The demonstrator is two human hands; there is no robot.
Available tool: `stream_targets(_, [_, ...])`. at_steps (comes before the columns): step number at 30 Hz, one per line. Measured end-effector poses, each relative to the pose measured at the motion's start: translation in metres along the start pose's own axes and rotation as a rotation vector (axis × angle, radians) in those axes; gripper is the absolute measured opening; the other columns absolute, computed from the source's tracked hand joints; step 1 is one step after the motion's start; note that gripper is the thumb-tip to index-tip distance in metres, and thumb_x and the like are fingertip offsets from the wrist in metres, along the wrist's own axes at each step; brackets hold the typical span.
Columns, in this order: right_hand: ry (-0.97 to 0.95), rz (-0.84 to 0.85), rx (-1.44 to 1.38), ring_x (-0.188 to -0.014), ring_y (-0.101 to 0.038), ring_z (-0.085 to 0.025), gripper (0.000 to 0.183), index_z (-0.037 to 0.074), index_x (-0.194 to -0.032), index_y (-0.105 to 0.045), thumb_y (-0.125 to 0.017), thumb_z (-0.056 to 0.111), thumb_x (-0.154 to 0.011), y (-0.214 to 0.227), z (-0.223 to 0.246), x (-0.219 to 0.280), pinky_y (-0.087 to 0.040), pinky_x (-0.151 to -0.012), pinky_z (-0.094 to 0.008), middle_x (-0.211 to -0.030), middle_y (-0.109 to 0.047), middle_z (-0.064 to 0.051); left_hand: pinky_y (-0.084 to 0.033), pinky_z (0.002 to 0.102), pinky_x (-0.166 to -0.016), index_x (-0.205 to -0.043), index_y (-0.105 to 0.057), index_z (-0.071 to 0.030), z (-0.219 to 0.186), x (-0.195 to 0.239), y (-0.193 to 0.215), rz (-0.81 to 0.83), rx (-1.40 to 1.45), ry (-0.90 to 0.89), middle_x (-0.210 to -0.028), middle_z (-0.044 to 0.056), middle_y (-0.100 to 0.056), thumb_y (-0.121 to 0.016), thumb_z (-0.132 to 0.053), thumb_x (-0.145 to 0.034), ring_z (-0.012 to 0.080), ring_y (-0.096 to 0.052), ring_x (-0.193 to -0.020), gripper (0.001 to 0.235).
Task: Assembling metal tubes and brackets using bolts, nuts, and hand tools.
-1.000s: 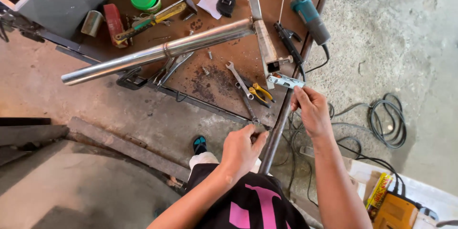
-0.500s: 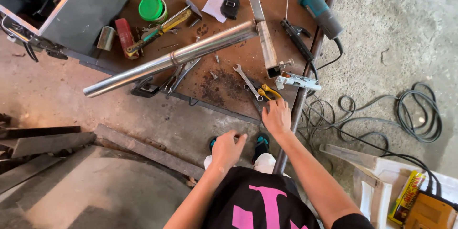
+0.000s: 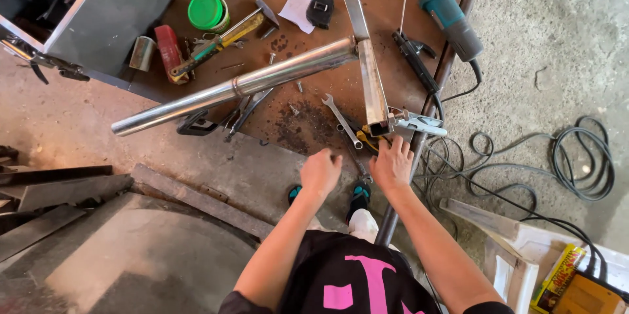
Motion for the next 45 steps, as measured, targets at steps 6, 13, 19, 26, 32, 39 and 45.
stream_targets(6, [-0.002,0.000,-0.341,-0.099,-0.060,-0.043,0.031,0.000,-0.098,-0.073,-0.077,0.027,-0.083,-0.011,-0.031,0.014,-0.052,-0.084,-0.048,-0.111,-0.057,-0.024,-0.054,0.050,-0.088,-0.108,-0.074,-0.004,-0.022,-0.018,-0.043,0.059,0.194,0.047,-0.107,0.024,-0.073,-0.063,-0.048,-0.093,0.0428,-0.067,-0.104,0.048])
stream_targets(13, [-0.068,0.047,-0.753,-0.095,-0.068,-0.036,0.027,-0.001,-0.100,-0.072,-0.074,0.022,-0.087,0.042,0.006,0.075,-0.055,-0.083,-0.040,-0.105,-0.068,-0.020,-0.052,0.036,-0.078,-0.112,-0.065,0.003,-0.029,-0.002,-0.068,0.194,0.914,-0.130,-0.092,0.014,-0.070,-0.073,-0.041,-0.093,0.0199,-0.064,-0.084,0.049])
stream_targets(19, [-0.151,0.555,-1.080,-0.097,-0.070,-0.018,0.032,0.003,-0.112,-0.075,-0.064,0.031,-0.098,0.020,0.018,0.071,-0.055,-0.087,-0.031,-0.104,-0.080,-0.011,-0.050,0.031,-0.062,-0.103,-0.063,0.003,-0.001,0.055,0.017,-0.005,0.800,-0.035,-0.080,0.007,-0.067,-0.069,-0.030,-0.091,0.0134,-0.062,-0.070,0.035])
stream_targets(26, [0.050,0.781,-1.505,-0.114,-0.065,-0.015,0.051,-0.003,-0.137,-0.055,-0.070,0.018,-0.093,0.115,0.061,0.081,-0.054,-0.098,-0.034,-0.124,-0.069,-0.009,-0.052,0.027,-0.072,-0.120,-0.062,-0.004,-0.054,0.159,0.094,0.421,0.939,-0.153,-0.086,0.003,-0.068,-0.061,-0.029,-0.097,0.0103,-0.063,-0.079,0.034])
stream_targets(32, [0.081,0.849,-1.716,-0.094,-0.070,-0.017,0.080,0.009,-0.158,-0.030,-0.074,0.003,-0.091,0.172,0.094,0.139,-0.060,-0.084,-0.034,-0.113,-0.069,-0.010,-0.053,0.026,-0.066,-0.125,-0.057,-0.003,-0.077,0.188,0.130,0.428,1.016,-0.182,-0.091,0.002,-0.067,-0.059,-0.029,-0.100,0.0093,-0.063,-0.076,0.037])
stream_targets(39, [-0.095,0.679,-1.625,-0.070,-0.070,-0.015,0.041,-0.007,-0.131,-0.055,-0.070,0.005,-0.095,0.200,0.089,0.185,-0.061,-0.066,-0.031,-0.095,-0.072,-0.009,-0.044,0.024,-0.048,-0.120,-0.061,-0.003,-0.090,0.211,0.149,0.587,0.753,-0.341,-0.069,-0.001,-0.056,-0.061,-0.028,-0.102,0.0062,-0.054,-0.057,0.031])
stream_targets(45, [-0.125,0.620,-1.676,-0.061,-0.067,-0.013,0.052,0.001,-0.141,-0.053,-0.068,0.007,-0.092,0.223,0.100,0.180,-0.057,-0.057,-0.029,-0.085,-0.069,-0.009,-0.039,0.026,-0.040,-0.099,-0.058,-0.003,-0.092,0.198,0.162,0.899,0.972,-0.105,-0.060,0.003,-0.058,-0.062,-0.022,-0.102,0.0102,-0.050,-0.042,0.020])
Point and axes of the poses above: each hand's wrist, its own x-axis away from the middle knuckle, its own y-axis out of the back of the hand, z = x × y, the point moved 6 cm from there along -x, towards the middle knuckle
